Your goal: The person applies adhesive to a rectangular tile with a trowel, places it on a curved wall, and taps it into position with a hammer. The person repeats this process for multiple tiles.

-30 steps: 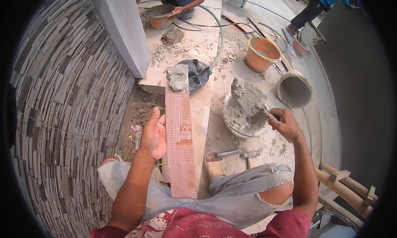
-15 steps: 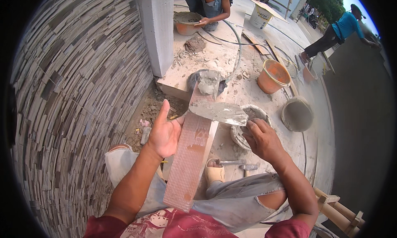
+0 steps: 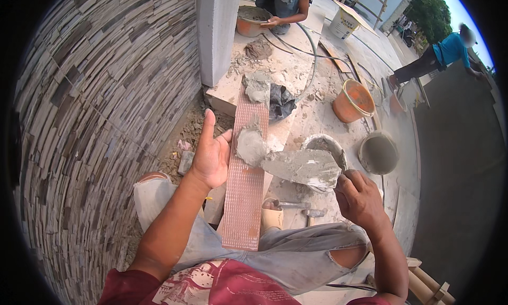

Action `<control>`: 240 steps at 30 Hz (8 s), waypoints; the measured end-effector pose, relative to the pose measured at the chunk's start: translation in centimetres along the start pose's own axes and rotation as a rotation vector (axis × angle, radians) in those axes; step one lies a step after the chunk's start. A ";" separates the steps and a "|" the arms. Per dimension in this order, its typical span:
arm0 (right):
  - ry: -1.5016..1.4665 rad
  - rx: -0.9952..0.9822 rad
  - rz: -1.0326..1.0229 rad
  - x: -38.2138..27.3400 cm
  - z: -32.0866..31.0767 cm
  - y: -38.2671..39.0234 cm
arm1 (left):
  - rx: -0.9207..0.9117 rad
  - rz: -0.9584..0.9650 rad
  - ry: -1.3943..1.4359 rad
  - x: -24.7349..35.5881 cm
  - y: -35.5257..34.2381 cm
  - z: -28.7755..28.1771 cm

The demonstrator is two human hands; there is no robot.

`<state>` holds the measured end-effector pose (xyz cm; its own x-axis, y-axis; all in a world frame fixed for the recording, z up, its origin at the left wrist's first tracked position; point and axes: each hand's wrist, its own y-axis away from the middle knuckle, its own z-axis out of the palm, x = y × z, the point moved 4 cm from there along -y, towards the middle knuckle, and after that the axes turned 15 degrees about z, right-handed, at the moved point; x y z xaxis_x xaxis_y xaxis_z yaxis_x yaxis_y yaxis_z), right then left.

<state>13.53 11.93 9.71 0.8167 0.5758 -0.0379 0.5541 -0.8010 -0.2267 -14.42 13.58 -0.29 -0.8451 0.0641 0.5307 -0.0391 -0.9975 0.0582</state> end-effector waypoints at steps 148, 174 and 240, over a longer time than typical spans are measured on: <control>-0.357 -0.192 0.076 1.6 3.4 -3.0 | 0.345 0.129 0.236 -1.1 -4.1 -6.2; -0.258 -0.516 0.345 -4.9 -5.0 -0.9 | 0.286 0.425 0.069 0.2 -3.9 -6.9; 0.038 -0.015 0.040 1.3 1.2 1.5 | 0.326 0.058 0.327 -2.1 -3.3 -4.5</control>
<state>15.24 11.74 8.16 0.8435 0.5370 -0.0091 0.5233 -0.8256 -0.2110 -14.93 16.65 -5.42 -0.9668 -0.0557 0.2494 0.1383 -0.9348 0.3271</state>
